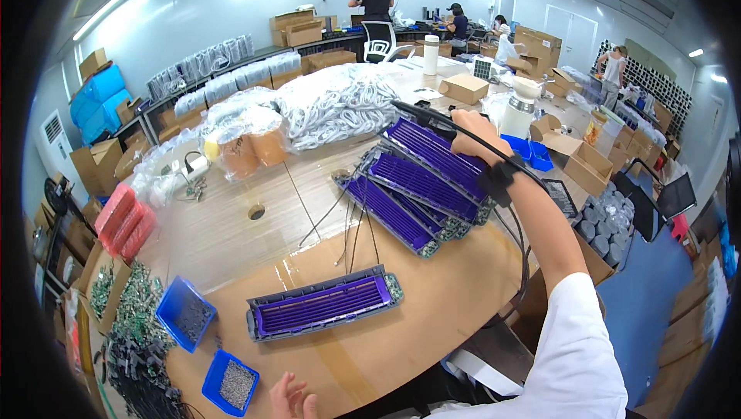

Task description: The person uses a handheld electric screwdriver to fasten screws into purple electronic modules on a workbench. They repeatedly pick up screws from a blue bin, drive them into the modules, and place the finished units aside. The person also handles black cables and circuit boards during the process.

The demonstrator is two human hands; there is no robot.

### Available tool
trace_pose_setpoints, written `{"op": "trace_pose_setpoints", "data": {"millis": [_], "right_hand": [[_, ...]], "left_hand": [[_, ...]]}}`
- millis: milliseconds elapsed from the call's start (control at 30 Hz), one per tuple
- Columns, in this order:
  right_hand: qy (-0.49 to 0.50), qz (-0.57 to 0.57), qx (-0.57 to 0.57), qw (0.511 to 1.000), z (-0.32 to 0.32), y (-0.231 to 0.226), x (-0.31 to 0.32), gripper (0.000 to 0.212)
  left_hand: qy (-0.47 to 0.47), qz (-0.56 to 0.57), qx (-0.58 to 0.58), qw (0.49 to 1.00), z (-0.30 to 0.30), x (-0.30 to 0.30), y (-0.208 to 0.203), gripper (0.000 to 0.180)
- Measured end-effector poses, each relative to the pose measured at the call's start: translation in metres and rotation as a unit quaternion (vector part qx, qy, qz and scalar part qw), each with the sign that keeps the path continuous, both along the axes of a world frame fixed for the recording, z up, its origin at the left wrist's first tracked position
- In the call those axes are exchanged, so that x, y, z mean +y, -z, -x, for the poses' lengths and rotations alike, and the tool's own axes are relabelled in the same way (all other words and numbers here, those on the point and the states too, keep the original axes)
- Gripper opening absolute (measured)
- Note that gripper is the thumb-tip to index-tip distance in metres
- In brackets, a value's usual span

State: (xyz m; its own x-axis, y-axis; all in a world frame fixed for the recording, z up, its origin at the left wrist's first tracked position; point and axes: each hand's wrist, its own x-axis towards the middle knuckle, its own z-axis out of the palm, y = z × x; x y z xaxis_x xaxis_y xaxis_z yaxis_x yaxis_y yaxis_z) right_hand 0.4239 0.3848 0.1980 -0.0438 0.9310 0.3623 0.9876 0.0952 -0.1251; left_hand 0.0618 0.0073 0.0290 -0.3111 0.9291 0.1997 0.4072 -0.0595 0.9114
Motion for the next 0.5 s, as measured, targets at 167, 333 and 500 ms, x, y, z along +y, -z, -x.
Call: {"op": "trace_pose_setpoints", "data": {"millis": [167,333,500], "right_hand": [[0.058,0.108,-0.015,0.992,-0.001,0.012,0.041,0.05],[0.053,0.204,-0.03,0.977,-0.002,0.033,0.065,0.042],[-0.039,0.045,-0.069,0.996,-0.033,0.036,0.083,0.044]], "left_hand": [[-0.022,-0.023,0.04,0.999,0.006,-0.007,0.026,0.04],[-0.04,-0.022,0.069,0.997,0.009,-0.017,0.024,0.038],[-0.039,-0.015,0.031,0.999,0.015,-0.01,0.025,0.046]]}}
